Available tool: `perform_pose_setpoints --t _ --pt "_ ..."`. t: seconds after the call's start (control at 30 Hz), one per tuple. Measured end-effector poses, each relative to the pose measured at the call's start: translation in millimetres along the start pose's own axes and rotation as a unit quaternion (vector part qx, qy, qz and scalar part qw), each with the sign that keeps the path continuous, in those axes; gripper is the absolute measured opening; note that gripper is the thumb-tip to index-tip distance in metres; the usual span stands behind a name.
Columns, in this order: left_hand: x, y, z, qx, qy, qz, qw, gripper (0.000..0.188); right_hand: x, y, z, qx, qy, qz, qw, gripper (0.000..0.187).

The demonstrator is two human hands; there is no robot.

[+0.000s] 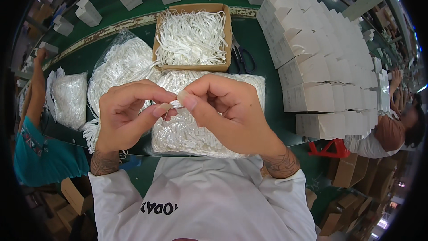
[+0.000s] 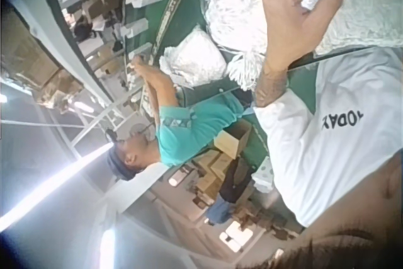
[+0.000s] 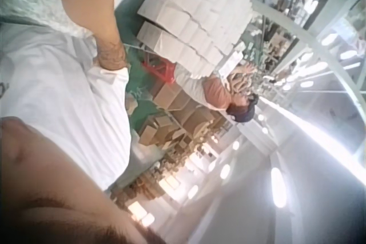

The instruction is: The person cuts lanyards with scissors, places them into a tray, and packs small electronic devices and lanyards into boxes.

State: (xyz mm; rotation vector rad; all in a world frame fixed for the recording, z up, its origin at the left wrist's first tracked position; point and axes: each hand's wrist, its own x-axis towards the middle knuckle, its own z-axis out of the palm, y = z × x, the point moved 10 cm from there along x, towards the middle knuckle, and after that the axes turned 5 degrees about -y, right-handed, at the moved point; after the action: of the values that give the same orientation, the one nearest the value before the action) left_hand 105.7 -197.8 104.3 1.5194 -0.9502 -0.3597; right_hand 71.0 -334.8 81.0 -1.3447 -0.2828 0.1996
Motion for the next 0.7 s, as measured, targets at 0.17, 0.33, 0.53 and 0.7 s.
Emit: perform_pose_setpoints --t 0.17,0.33,0.53,0.7 --pt "-6 -12 -3 -0.056 0.041 -0.043 0.997 0.016 -4 -30 -12 -0.289 0.112 -0.196 0.93 0.016" --pt "-8 -12 -6 0.032 0.073 -0.028 0.996 0.015 -11 -39 15 -0.452 0.117 -0.247 0.849 0.035" --pt "-3 -1 -5 0.16 0.074 0.011 0.984 0.019 -3 -37 18 -0.521 0.121 -0.245 0.809 0.03" --pt "-5 -4 -7 0.191 0.094 0.029 0.977 0.021 2 -26 5 -0.487 0.123 -0.205 0.84 0.023"
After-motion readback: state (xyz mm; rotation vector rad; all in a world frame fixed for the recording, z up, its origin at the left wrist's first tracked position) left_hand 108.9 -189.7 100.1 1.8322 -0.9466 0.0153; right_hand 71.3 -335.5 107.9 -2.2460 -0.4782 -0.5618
